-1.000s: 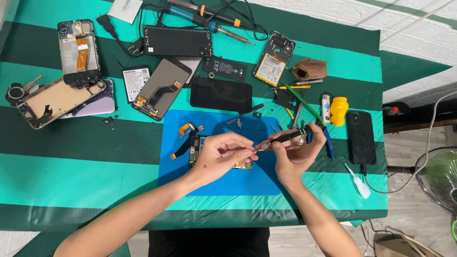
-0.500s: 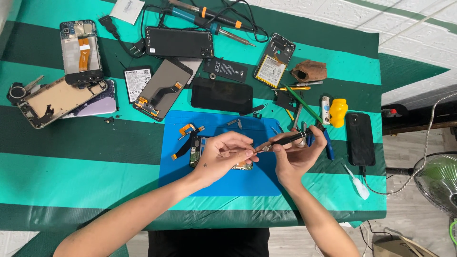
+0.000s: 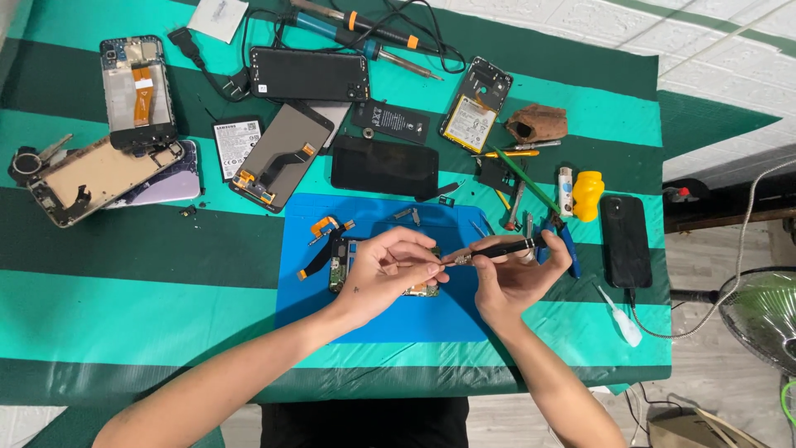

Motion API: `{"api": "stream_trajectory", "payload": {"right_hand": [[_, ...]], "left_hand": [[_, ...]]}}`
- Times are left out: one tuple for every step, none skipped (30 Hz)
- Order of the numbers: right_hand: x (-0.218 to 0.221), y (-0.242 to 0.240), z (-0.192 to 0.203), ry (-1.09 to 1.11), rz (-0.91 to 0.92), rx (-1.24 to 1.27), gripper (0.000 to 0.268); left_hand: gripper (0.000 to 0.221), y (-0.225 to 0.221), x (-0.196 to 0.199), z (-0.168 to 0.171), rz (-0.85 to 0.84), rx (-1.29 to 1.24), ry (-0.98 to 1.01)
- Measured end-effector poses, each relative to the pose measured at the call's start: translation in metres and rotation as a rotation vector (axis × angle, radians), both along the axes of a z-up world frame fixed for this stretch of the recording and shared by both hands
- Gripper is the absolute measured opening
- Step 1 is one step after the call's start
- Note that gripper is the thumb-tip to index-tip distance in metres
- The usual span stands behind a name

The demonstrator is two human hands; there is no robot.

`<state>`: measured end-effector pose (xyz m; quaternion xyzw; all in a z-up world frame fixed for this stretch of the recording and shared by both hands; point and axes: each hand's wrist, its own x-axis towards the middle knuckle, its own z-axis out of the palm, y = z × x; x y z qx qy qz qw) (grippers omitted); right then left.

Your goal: Assembling internal mobile phone components and connecting delicate ribbon cables on a repair bench

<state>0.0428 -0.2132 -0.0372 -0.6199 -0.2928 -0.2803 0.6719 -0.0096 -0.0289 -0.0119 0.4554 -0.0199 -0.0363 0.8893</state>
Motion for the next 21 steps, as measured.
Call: {"api": "stream_trajectory", "payload": {"right_hand": [[0.0, 0.0, 0.001, 0.0, 0.001, 0.0, 0.082], [0.0, 0.0, 0.002, 0.001, 0.008, -0.01, 0.082], [-0.002, 0.0, 0.003, 0.006, 0.013, -0.019, 0.082], [0.0, 0.0, 0.004, 0.009, 0.014, -0.019, 0.082], [0.001, 0.0, 0.006, -0.028, 0.032, -0.049, 0.081], [0.001, -0.001, 0.008, -0.064, 0.051, -0.078, 0.081], [0.0, 0.0, 0.01, -0.064, 0.046, -0.081, 0.081], [-0.001, 0.001, 0.011, -0.088, 0.078, -0.105, 0.081], [-0.003, 0.002, 0.012, -0.109, 0.108, -0.127, 0.08], [-0.005, 0.004, 0.017, -0.106, 0.1, -0.13, 0.08], [-0.006, 0.006, 0.023, -0.094, 0.146, -0.136, 0.087], [-0.007, 0.009, 0.028, -0.081, 0.192, -0.142, 0.094], [-0.007, 0.009, 0.027, -0.078, 0.19, -0.142, 0.094], [-0.007, 0.009, 0.026, -0.071, 0.205, -0.152, 0.098], [-0.008, 0.009, 0.026, -0.064, 0.222, -0.162, 0.103], [-0.007, 0.006, 0.023, -0.061, 0.222, -0.162, 0.103], [-0.005, 0.003, 0.021, -0.094, 0.234, -0.2, 0.103], [-0.003, -0.001, 0.02, -0.126, 0.247, -0.238, 0.103], [-0.004, -0.005, 0.018, -0.125, 0.244, -0.242, 0.103], [-0.005, -0.009, 0.015, -0.099, 0.248, -0.249, 0.103], [-0.007, -0.012, 0.013, -0.073, 0.254, -0.253, 0.102]], "left_hand": [[0.031, 0.0, 0.0, 0.001, 0.001, 0.0, 0.0], [0.031, 0.0, 0.0, 0.001, 0.003, 0.003, 0.003], [0.031, 0.0, 0.0, 0.002, 0.004, 0.006, 0.009], [0.031, 0.0, 0.0, 0.003, 0.004, 0.005, 0.012], [0.03, 0.0, -0.001, 0.004, 0.008, 0.015, 0.018], [0.03, 0.0, -0.001, 0.005, 0.013, 0.025, 0.023], [0.03, 0.0, -0.001, 0.005, 0.007, 0.022, 0.023], [0.028, 0.0, -0.001, 0.006, 0.024, 0.066, 0.014], [0.027, 0.0, -0.002, 0.005, 0.038, 0.11, 0.008], [0.027, 0.001, -0.002, 0.007, 0.03, 0.108, 0.009], [0.031, 0.003, -0.002, 0.008, 0.024, 0.119, 0.005], [0.034, 0.005, -0.002, 0.01, 0.019, 0.131, 0.0], [0.034, 0.005, -0.002, 0.011, 0.017, 0.131, 0.004], [0.034, 0.005, -0.003, 0.011, 0.026, 0.153, -0.014], [0.033, 0.004, -0.004, 0.011, 0.037, 0.174, -0.03], [0.033, 0.006, -0.003, 0.011, 0.037, 0.174, -0.027], [0.032, 0.007, -0.002, 0.01, 0.05, 0.277, -0.078], [0.031, 0.007, -0.001, 0.009, 0.062, 0.38, -0.13], [0.031, 0.007, -0.001, 0.01, 0.06, 0.377, -0.13], [0.032, 0.006, -0.001, 0.01, 0.068, 0.466, -0.178], [0.034, 0.006, -0.001, 0.011, 0.078, 0.558, -0.227]]}}
